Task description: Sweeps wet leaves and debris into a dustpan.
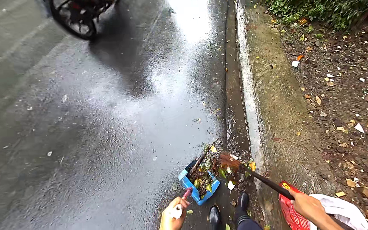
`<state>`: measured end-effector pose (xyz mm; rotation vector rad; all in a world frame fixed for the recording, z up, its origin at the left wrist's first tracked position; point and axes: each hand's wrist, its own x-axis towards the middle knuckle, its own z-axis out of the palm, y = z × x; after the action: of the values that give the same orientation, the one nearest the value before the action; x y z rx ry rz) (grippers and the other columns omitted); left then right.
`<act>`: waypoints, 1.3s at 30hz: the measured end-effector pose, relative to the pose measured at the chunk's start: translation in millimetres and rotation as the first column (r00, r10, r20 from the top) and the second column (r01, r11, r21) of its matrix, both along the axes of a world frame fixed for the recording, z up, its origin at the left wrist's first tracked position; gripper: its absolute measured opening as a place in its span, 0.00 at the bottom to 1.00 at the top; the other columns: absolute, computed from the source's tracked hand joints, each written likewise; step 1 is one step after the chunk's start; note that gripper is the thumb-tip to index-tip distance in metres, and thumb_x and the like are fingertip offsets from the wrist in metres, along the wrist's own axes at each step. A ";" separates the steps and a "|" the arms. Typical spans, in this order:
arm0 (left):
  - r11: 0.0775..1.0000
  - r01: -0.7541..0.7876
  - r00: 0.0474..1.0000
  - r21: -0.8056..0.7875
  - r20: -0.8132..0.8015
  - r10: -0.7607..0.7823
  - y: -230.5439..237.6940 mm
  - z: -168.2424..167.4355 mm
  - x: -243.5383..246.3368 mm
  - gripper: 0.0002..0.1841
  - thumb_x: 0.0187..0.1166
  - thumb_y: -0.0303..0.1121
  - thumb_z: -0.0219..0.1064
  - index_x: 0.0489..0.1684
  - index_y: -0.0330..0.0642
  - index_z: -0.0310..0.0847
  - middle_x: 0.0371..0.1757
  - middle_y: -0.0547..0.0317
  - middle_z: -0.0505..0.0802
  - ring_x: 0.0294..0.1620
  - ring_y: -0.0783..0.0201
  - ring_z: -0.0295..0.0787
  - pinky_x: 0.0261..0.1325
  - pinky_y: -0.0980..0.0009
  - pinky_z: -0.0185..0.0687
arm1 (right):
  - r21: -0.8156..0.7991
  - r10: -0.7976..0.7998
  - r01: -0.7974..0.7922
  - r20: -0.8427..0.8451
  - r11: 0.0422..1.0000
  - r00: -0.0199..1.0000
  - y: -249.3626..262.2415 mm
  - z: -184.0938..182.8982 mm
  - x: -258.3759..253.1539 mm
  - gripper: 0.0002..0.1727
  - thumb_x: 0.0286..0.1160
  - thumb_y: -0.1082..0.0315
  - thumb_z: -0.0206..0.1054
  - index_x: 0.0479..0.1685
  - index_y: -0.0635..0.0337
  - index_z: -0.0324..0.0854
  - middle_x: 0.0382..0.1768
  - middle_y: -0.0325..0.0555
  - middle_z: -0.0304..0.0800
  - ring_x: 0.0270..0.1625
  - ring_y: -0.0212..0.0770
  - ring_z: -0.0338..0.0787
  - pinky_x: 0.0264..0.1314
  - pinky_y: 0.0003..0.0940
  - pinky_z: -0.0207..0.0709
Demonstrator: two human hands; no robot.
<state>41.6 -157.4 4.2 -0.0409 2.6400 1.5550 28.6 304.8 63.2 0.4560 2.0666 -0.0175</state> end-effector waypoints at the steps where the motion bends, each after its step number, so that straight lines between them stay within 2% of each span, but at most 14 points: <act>1: 1.000 -0.009 1.000 0.001 -0.004 0.009 0.9 -2.9 1.6 0.04 0.58 0.18 0.63 0.28 0.28 0.81 0.37 0.48 0.94 0.48 0.58 0.93 0.63 0.59 0.86 | 0.013 -0.017 0.018 -0.023 1.000 1.000 -11.9 -11.2 -2.3 0.33 0.88 0.59 0.58 0.93 0.47 0.61 0.72 0.67 0.83 0.73 0.70 0.84 0.71 0.70 0.75; 4: 0.999 -0.035 0.999 0.013 -0.025 0.036 3.0 -13.1 7.8 0.04 0.58 0.19 0.63 0.27 0.28 0.82 0.38 0.47 0.94 0.50 0.56 0.94 0.62 0.58 0.87 | -0.001 -0.017 0.017 0.005 1.000 1.000 -71.4 -45.2 0.6 0.37 0.86 0.63 0.58 0.95 0.49 0.54 0.76 0.70 0.78 0.73 0.72 0.83 0.69 0.69 0.77; 8: 0.995 -0.094 0.993 0.026 -0.067 0.095 -6.4 -18.9 17.2 0.03 0.59 0.20 0.62 0.26 0.30 0.82 0.38 0.50 0.95 0.50 0.59 0.94 0.63 0.61 0.88 | -0.124 0.157 -0.142 0.125 0.982 0.980 -131.9 -35.5 29.6 0.39 0.83 0.67 0.61 0.96 0.48 0.54 0.79 0.69 0.76 0.72 0.73 0.83 0.69 0.69 0.77; 10: 0.990 -0.137 0.983 0.038 -0.115 0.140 -17.2 -18.2 25.9 0.03 0.59 0.18 0.63 0.25 0.27 0.81 0.39 0.47 0.94 0.51 0.58 0.94 0.64 0.61 0.87 | -0.157 0.212 -0.189 0.140 0.969 0.967 -122.5 -17.5 24.7 0.37 0.86 0.63 0.60 0.96 0.45 0.56 0.79 0.68 0.77 0.73 0.73 0.83 0.70 0.71 0.75; 13: 0.977 -0.176 0.966 0.123 -0.172 0.195 -53.6 -13.7 40.6 0.03 0.58 0.15 0.65 0.26 0.23 0.78 0.39 0.44 0.93 0.53 0.59 0.93 0.68 0.60 0.85 | -0.170 0.252 -0.236 0.078 0.957 0.965 -74.7 10.2 -15.1 0.31 0.86 0.57 0.61 0.90 0.40 0.66 0.71 0.67 0.85 0.71 0.74 0.84 0.69 0.76 0.73; 16: 0.951 -0.193 0.949 0.241 -0.200 0.244 -81.7 -15.3 55.5 0.03 0.61 0.17 0.66 0.26 0.31 0.77 0.39 0.59 0.93 0.55 0.70 0.91 0.70 0.65 0.84 | -0.113 0.291 -0.294 -0.041 0.949 0.956 -38.1 38.8 -68.0 0.27 0.85 0.56 0.62 0.85 0.39 0.74 0.67 0.66 0.88 0.69 0.74 0.85 0.67 0.78 0.73; 18: 0.924 -0.251 0.936 0.290 -0.172 0.308 -82.6 -11.7 60.3 0.05 0.60 0.18 0.68 0.26 0.34 0.78 0.38 0.64 0.93 0.54 0.72 0.91 0.71 0.64 0.84 | -0.057 0.301 -0.308 -0.110 0.950 0.947 -39.2 41.9 -103.6 0.27 0.86 0.58 0.61 0.85 0.44 0.73 0.67 0.69 0.87 0.69 0.75 0.85 0.66 0.77 0.74; 20: 0.904 -0.315 0.919 0.288 -0.143 0.366 -72.4 -6.9 60.7 0.05 0.58 0.16 0.67 0.26 0.32 0.77 0.38 0.63 0.93 0.54 0.71 0.91 0.71 0.65 0.83 | 0.004 0.265 -0.267 -0.152 0.964 0.952 -57.7 19.0 -139.6 0.29 0.87 0.61 0.59 0.88 0.48 0.68 0.71 0.69 0.84 0.72 0.72 0.84 0.69 0.74 0.74; 23: 0.880 -0.399 0.892 0.258 -0.113 0.438 -50.4 -7.2 58.6 0.08 0.53 0.14 0.67 0.28 0.29 0.76 0.39 0.59 0.93 0.54 0.72 0.91 0.70 0.67 0.84 | 0.080 0.245 -0.234 -0.189 0.969 0.951 -103.3 -43.3 -167.3 0.32 0.86 0.67 0.57 0.92 0.54 0.61 0.76 0.68 0.79 0.73 0.69 0.84 0.70 0.68 0.76; 26: 0.856 -0.463 0.859 0.231 -0.121 0.497 -29.8 -10.7 51.0 0.08 0.50 0.14 0.67 0.27 0.23 0.76 0.38 0.50 0.93 0.52 0.67 0.92 0.68 0.67 0.84 | 0.007 0.435 -0.436 -0.105 0.900 0.895 -131.7 -62.6 -148.3 0.35 0.84 0.73 0.58 0.93 0.60 0.56 0.78 0.73 0.75 0.74 0.72 0.82 0.70 0.68 0.77; 29: 0.838 -0.500 0.838 0.219 -0.122 0.532 -21.8 -13.1 49.0 0.07 0.49 0.14 0.66 0.26 0.26 0.77 0.38 0.52 0.93 0.52 0.68 0.92 0.66 0.69 0.85 | -0.076 0.536 -0.535 -0.005 0.842 0.844 -110.3 -27.6 -139.3 0.36 0.81 0.70 0.62 0.92 0.51 0.61 0.76 0.71 0.78 0.72 0.74 0.83 0.68 0.74 0.75; 33: 0.830 -0.520 0.826 0.201 -0.128 0.549 -22.2 -15.8 43.4 0.06 0.50 0.15 0.65 0.24 0.27 0.78 0.37 0.53 0.93 0.50 0.69 0.92 0.64 0.71 0.86 | -0.041 0.520 -0.521 -0.032 0.853 0.854 -70.5 11.6 -150.3 0.32 0.83 0.63 0.62 0.89 0.38 0.68 0.72 0.65 0.85 0.71 0.71 0.85 0.69 0.74 0.74; 36: 0.824 -0.538 0.821 0.179 -0.114 0.560 -21.5 -15.0 43.8 0.06 0.49 0.16 0.65 0.24 0.26 0.77 0.37 0.52 0.93 0.49 0.70 0.92 0.61 0.73 0.86 | 0.017 0.415 -0.415 -0.067 0.910 0.907 -77.4 -0.5 -139.1 0.34 0.84 0.64 0.60 0.93 0.41 0.63 0.74 0.66 0.83 0.71 0.71 0.85 0.68 0.72 0.76; 39: 0.835 -0.520 0.833 0.180 -0.110 0.543 -17.7 -16.8 45.7 0.06 0.50 0.16 0.65 0.24 0.27 0.78 0.37 0.53 0.93 0.49 0.70 0.92 0.62 0.73 0.86 | 0.043 0.311 -0.309 -0.063 0.950 0.948 -116.0 -40.8 -107.3 0.38 0.82 0.68 0.61 0.94 0.51 0.57 0.75 0.70 0.79 0.71 0.74 0.84 0.66 0.72 0.78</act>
<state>87.3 -175.1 -12.6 -0.7419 2.7764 1.9714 -78.7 188.8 22.4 0.1462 2.1889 0.1909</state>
